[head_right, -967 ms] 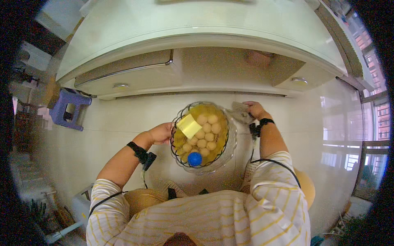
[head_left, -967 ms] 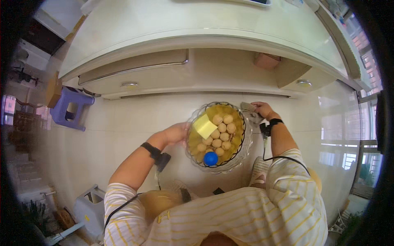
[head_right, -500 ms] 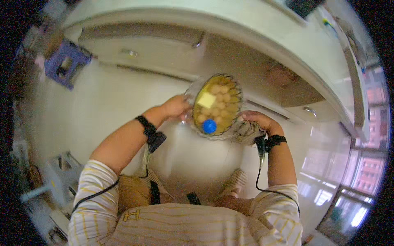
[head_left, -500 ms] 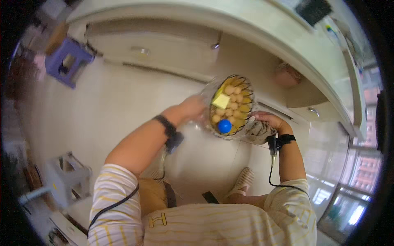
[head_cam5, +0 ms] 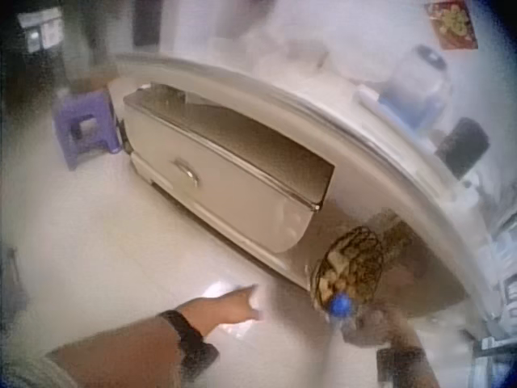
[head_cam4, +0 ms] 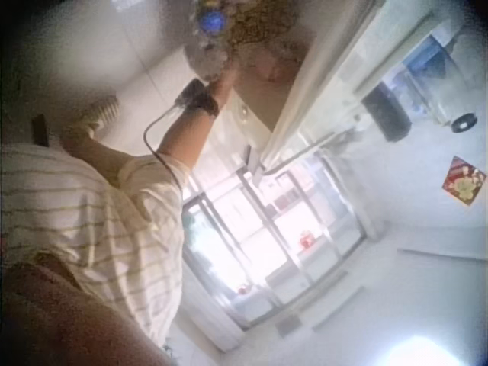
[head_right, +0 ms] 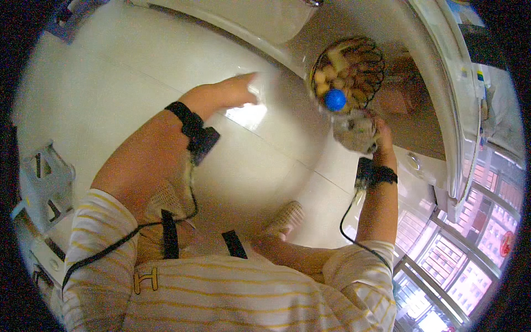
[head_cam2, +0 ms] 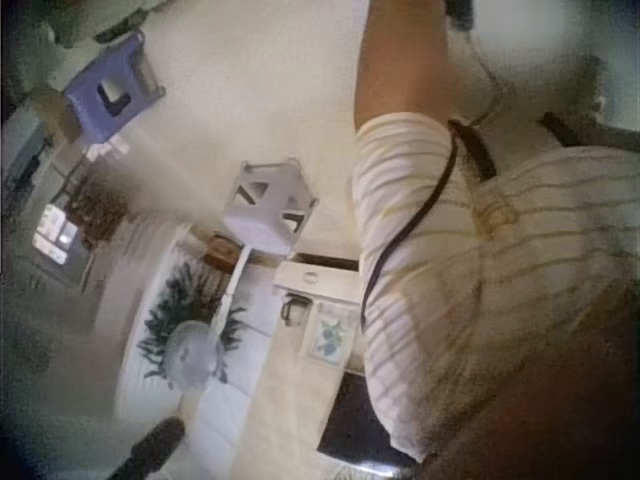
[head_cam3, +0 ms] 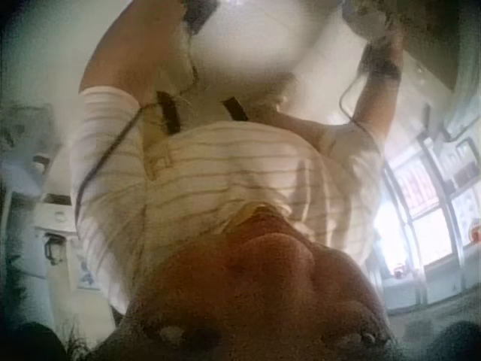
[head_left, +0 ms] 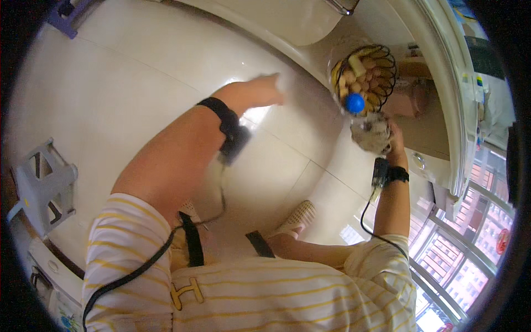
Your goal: The person wipes the surfaces of a white TV stand with a cloth, opens a drawer to retrieve a package and a box, and continues wiping the exterior and handle of the stand.
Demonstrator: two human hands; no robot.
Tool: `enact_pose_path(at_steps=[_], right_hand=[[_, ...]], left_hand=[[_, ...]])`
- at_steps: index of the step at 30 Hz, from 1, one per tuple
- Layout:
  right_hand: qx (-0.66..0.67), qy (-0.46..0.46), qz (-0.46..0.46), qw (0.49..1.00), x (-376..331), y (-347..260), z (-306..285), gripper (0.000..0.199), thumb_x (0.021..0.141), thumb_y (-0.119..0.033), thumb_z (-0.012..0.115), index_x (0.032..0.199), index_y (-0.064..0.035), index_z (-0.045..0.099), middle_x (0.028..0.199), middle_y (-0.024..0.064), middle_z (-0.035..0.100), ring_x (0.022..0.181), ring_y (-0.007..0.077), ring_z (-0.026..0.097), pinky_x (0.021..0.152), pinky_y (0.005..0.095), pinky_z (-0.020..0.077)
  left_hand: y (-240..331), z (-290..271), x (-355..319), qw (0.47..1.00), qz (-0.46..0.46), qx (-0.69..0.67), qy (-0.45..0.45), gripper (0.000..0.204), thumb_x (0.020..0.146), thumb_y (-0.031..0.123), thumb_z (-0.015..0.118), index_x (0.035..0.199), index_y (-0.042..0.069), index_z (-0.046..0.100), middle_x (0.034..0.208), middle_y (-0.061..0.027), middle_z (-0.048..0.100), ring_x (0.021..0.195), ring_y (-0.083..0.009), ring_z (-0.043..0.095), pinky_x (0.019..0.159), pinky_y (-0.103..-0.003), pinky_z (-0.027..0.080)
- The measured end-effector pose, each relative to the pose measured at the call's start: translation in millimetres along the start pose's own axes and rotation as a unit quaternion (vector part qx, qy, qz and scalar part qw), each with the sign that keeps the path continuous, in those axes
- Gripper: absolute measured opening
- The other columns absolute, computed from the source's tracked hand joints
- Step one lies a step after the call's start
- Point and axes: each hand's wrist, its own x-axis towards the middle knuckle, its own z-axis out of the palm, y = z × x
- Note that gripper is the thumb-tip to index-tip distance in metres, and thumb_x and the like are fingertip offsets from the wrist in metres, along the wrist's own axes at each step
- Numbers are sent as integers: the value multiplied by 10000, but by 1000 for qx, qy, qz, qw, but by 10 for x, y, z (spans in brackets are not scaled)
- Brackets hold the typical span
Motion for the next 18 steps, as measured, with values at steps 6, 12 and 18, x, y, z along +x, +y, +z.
enact_pose_path(at_steps=[6,12,18], right_hand=[[-6,111,5,994,450,-498,402,517,903,-375,514,1291,-34,514,1257,107,568,1123,258,552,922,383,465],[-25,128,-68,989,1060,-909,409,483,884,-331,537,1290,-70,519,1269,110,561,1147,264,536,939,393,447],[-64,240,-151,957,1233,-885,489,462,865,-287,559,1288,-106,524,1280,114,555,1171,271,520,956,403,428]], left_hand=[[-552,-16,-491,900,-388,189,60,1140,725,338,797,1489,338,-49,1549,-147,-135,1406,-454,-8,1037,-688,247],[-943,196,-303,869,-364,325,82,1249,636,185,853,1490,311,-49,1535,-225,-101,1364,-536,78,968,-634,397],[-928,120,-324,905,-328,248,106,1336,587,218,892,1482,274,-99,1502,-268,-167,1327,-591,39,934,-654,413]])
